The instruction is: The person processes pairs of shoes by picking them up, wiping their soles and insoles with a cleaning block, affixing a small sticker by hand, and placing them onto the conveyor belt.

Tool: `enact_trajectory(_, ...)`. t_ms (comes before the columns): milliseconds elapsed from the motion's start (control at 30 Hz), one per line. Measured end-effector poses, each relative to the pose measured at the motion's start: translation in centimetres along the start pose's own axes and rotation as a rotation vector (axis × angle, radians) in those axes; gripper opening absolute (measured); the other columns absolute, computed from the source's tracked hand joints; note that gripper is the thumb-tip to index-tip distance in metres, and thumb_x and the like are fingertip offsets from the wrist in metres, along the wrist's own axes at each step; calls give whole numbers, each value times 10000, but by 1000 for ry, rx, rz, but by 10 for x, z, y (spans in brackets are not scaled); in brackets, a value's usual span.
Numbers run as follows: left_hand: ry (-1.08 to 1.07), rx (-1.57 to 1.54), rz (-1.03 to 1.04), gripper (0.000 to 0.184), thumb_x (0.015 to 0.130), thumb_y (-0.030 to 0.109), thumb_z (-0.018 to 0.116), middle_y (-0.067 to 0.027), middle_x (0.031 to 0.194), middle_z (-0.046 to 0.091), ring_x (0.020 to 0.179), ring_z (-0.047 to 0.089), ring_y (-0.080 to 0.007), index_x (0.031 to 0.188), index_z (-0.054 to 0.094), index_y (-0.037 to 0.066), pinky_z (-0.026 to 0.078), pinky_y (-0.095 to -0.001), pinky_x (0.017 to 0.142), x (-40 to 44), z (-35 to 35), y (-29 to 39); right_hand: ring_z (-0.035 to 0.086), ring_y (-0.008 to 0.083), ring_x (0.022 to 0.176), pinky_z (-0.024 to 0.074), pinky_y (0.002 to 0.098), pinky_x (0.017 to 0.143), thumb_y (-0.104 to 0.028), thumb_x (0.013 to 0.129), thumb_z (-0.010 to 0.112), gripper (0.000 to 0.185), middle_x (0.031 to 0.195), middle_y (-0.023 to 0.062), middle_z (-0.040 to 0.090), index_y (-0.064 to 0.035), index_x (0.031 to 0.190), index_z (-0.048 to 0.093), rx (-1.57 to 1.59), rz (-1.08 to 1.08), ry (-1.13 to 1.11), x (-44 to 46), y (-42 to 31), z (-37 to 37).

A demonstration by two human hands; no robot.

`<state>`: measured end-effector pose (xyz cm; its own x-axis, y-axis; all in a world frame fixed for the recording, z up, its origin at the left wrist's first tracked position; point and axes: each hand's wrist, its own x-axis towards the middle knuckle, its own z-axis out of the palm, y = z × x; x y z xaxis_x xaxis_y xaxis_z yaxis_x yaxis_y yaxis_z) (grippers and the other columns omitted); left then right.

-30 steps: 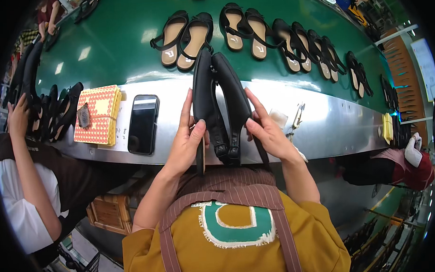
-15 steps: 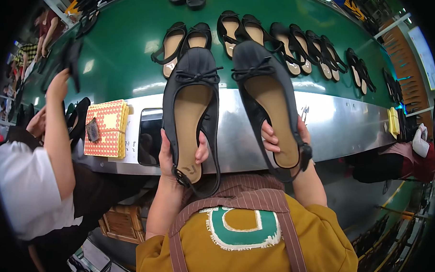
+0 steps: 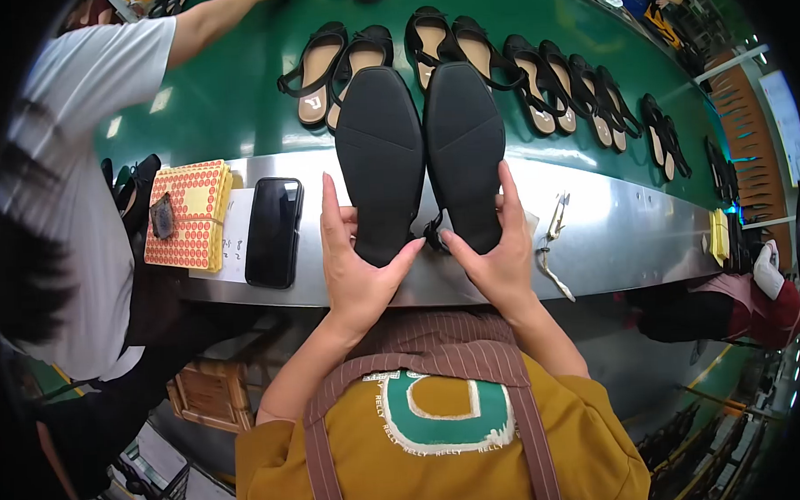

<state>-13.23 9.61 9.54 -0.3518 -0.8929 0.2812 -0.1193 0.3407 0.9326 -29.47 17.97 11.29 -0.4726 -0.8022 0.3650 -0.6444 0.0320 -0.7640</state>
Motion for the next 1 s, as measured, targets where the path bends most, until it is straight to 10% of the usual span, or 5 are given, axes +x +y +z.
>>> enact_trajectory(467, -191, -542, -152, 935, 837, -73, 553, -173, 1322, 380, 1098, 517, -201, 1495, -74, 147, 467, -306, 910, 6, -11, 11, 492, 186, 1172, 392, 289, 988, -4, 932, 477, 663, 1276, 142, 463, -70, 1492, 127, 595, 199, -211, 1, 13, -8)
enact_trajectory(1000, -247, -570, -145, 1004, 808, -73, 575, -177, 1379, 353, 1130, 502, -213, 1489, -122, 173, 474, -310, 883, 2, -9, 5, 449, 167, 1118, 414, 287, 918, -92, 920, 566, 703, 1337, 145, 391, -125, 1493, 160, 611, 222, -182, -6, 24, -3)
